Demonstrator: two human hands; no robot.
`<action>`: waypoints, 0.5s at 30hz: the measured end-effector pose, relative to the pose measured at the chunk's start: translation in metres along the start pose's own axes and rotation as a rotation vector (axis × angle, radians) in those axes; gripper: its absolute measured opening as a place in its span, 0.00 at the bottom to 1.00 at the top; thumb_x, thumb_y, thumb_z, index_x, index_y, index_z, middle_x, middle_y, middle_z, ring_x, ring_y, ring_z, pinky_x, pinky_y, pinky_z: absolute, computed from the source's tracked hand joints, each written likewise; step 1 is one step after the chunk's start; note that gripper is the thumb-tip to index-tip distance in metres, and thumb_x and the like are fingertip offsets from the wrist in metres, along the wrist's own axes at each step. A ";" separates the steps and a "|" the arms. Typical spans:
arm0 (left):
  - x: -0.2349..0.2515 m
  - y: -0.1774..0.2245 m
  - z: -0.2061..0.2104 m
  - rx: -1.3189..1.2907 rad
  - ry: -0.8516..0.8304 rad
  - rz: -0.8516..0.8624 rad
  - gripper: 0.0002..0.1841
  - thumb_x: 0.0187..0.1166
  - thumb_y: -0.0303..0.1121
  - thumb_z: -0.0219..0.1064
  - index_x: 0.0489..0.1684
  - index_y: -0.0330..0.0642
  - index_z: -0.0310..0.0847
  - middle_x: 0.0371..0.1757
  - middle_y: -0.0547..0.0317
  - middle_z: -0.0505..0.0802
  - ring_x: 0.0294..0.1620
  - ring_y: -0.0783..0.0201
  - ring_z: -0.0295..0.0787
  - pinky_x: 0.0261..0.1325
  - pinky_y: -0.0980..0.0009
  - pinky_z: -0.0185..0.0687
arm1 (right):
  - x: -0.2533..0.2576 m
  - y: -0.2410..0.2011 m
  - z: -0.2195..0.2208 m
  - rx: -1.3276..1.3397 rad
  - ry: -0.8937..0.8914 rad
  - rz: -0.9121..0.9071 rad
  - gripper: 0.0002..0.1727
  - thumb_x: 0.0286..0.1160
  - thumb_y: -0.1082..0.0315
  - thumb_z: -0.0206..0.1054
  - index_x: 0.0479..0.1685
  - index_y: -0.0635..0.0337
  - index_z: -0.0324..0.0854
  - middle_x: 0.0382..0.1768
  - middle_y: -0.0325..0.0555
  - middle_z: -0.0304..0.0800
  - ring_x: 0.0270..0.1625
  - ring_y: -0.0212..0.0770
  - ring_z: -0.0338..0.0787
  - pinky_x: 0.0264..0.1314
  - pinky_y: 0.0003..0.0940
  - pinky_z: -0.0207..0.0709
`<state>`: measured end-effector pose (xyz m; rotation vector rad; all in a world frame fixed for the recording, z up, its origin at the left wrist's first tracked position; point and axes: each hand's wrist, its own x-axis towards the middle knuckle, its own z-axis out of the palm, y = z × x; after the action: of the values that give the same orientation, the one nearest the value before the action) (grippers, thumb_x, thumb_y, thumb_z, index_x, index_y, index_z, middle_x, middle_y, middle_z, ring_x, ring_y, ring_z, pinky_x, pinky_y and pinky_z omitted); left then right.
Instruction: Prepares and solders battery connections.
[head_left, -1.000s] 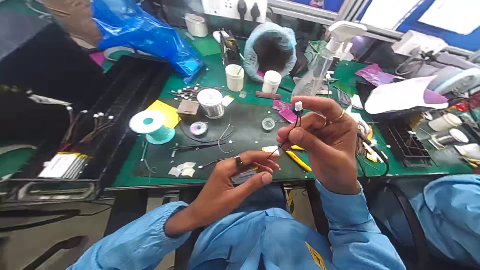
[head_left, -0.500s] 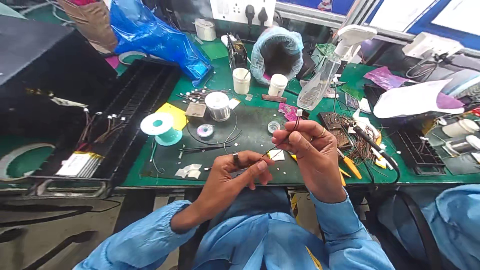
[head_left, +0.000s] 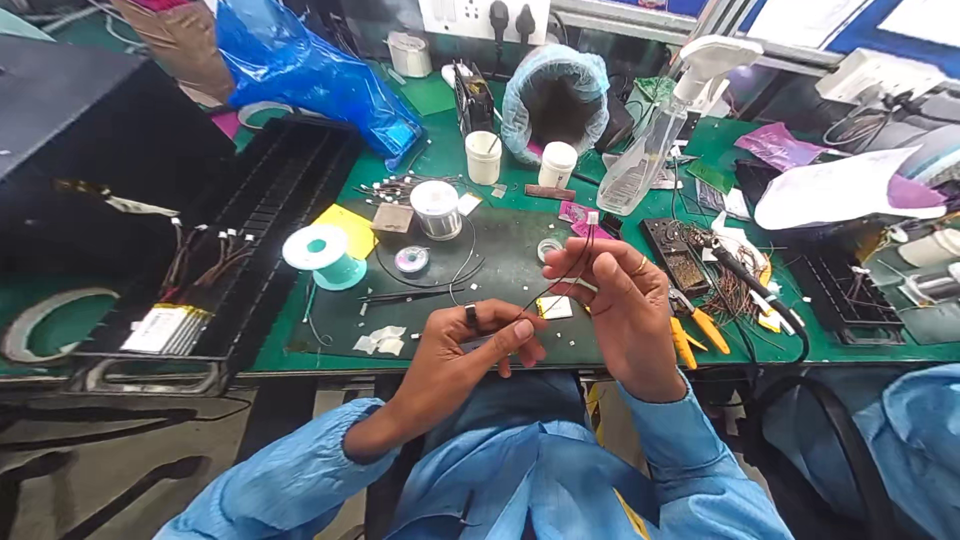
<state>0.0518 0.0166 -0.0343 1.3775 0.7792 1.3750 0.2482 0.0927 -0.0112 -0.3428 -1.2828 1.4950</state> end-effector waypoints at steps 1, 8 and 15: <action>0.000 0.000 0.000 -0.001 -0.007 -0.002 0.11 0.87 0.28 0.63 0.54 0.29 0.87 0.41 0.51 0.98 0.37 0.63 0.97 0.35 0.73 0.93 | 0.000 0.000 -0.001 -0.005 0.040 -0.011 0.12 0.87 0.66 0.63 0.54 0.64 0.88 0.54 0.57 0.94 0.54 0.46 0.96 0.59 0.42 0.91; -0.001 0.002 0.000 0.002 0.002 0.009 0.11 0.88 0.28 0.63 0.54 0.29 0.87 0.42 0.52 0.98 0.38 0.64 0.97 0.37 0.73 0.93 | -0.004 0.007 0.002 0.008 0.113 -0.011 0.07 0.82 0.70 0.68 0.49 0.61 0.90 0.45 0.48 0.95 0.40 0.33 0.92 0.48 0.29 0.89; 0.000 0.004 -0.001 -0.001 0.057 0.028 0.10 0.87 0.27 0.63 0.54 0.29 0.87 0.42 0.51 0.98 0.39 0.63 0.97 0.36 0.73 0.93 | -0.007 0.010 0.006 -0.024 0.070 -0.048 0.05 0.77 0.73 0.73 0.46 0.62 0.89 0.42 0.48 0.93 0.39 0.34 0.92 0.45 0.28 0.88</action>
<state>0.0500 0.0153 -0.0311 1.3579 0.7987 1.4417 0.2410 0.0855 -0.0206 -0.3742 -1.2454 1.4161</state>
